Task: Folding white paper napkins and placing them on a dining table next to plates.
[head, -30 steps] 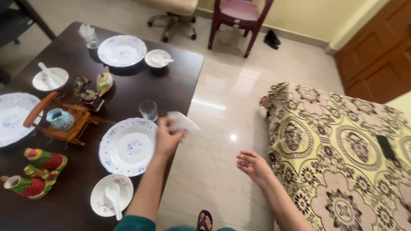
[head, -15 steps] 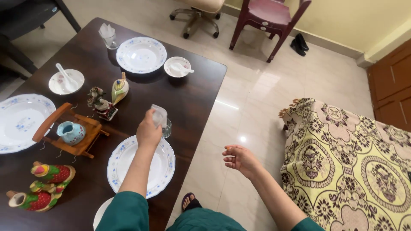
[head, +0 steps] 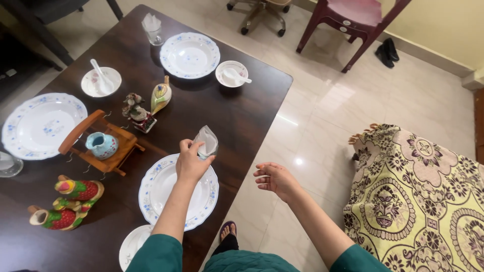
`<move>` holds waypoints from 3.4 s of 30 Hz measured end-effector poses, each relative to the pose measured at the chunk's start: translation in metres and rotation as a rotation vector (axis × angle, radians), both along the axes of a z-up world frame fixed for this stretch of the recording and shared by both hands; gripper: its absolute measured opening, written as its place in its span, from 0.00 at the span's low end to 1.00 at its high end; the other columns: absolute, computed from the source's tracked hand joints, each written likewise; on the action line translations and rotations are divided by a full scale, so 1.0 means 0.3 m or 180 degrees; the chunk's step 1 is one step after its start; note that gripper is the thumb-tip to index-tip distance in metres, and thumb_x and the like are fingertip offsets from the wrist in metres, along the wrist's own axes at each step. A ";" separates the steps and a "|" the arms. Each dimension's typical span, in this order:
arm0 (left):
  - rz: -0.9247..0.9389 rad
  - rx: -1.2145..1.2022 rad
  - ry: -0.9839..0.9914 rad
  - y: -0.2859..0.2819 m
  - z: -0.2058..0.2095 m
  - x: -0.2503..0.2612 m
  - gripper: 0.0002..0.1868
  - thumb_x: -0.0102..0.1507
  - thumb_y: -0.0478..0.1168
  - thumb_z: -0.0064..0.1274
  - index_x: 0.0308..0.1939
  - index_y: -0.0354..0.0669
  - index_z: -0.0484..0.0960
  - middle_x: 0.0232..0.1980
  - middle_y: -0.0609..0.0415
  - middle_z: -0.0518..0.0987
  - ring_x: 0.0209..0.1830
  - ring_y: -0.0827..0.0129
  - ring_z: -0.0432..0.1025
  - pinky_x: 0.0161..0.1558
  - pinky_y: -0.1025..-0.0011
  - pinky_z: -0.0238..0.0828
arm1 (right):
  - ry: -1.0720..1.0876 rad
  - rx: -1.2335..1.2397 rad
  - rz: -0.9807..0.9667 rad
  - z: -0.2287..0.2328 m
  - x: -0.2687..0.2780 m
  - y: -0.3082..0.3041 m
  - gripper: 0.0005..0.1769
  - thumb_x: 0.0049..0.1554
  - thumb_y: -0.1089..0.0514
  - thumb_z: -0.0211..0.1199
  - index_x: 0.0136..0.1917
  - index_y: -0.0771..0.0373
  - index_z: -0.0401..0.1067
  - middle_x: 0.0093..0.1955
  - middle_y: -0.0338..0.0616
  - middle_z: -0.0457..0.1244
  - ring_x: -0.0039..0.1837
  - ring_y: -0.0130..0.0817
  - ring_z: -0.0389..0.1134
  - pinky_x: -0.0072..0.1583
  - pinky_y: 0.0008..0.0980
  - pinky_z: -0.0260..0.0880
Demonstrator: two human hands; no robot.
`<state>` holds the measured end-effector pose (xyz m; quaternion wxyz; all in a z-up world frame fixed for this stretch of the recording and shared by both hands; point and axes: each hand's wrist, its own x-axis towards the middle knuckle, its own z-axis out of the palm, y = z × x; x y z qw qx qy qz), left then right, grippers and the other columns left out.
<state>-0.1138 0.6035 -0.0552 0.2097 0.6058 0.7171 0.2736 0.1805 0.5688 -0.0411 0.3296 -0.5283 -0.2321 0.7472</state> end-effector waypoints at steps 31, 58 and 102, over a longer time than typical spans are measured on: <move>-0.0484 -0.1811 -0.6070 -0.129 -0.003 0.426 0.35 0.67 0.65 0.30 0.67 0.46 0.66 0.64 0.43 0.75 0.53 0.50 0.75 0.50 0.56 0.75 | -0.2006 0.4771 0.0341 0.220 -0.284 -0.147 0.29 0.61 0.56 0.56 0.74 0.66 0.63 0.79 0.60 0.54 0.83 0.53 0.47 0.79 0.47 0.40; -0.0450 -0.0198 -0.2813 -0.770 -0.136 0.299 0.40 0.71 0.63 0.30 0.81 0.44 0.54 0.78 0.43 0.62 0.74 0.50 0.59 0.69 0.52 0.56 | 0.1570 0.1512 -0.0223 0.513 -0.263 -0.815 0.53 0.61 0.23 0.32 0.82 0.65 0.45 0.85 0.52 0.45 0.84 0.47 0.41 0.78 0.51 0.38; -0.1115 0.0941 -0.1024 -2.286 0.162 -0.574 0.34 0.72 0.55 0.32 0.77 0.40 0.56 0.81 0.41 0.53 0.81 0.45 0.46 0.74 0.49 0.42 | 0.2046 0.1138 -0.0725 0.304 -1.226 -2.246 0.51 0.61 0.23 0.38 0.79 0.65 0.55 0.76 0.51 0.55 0.77 0.45 0.55 0.77 0.43 0.52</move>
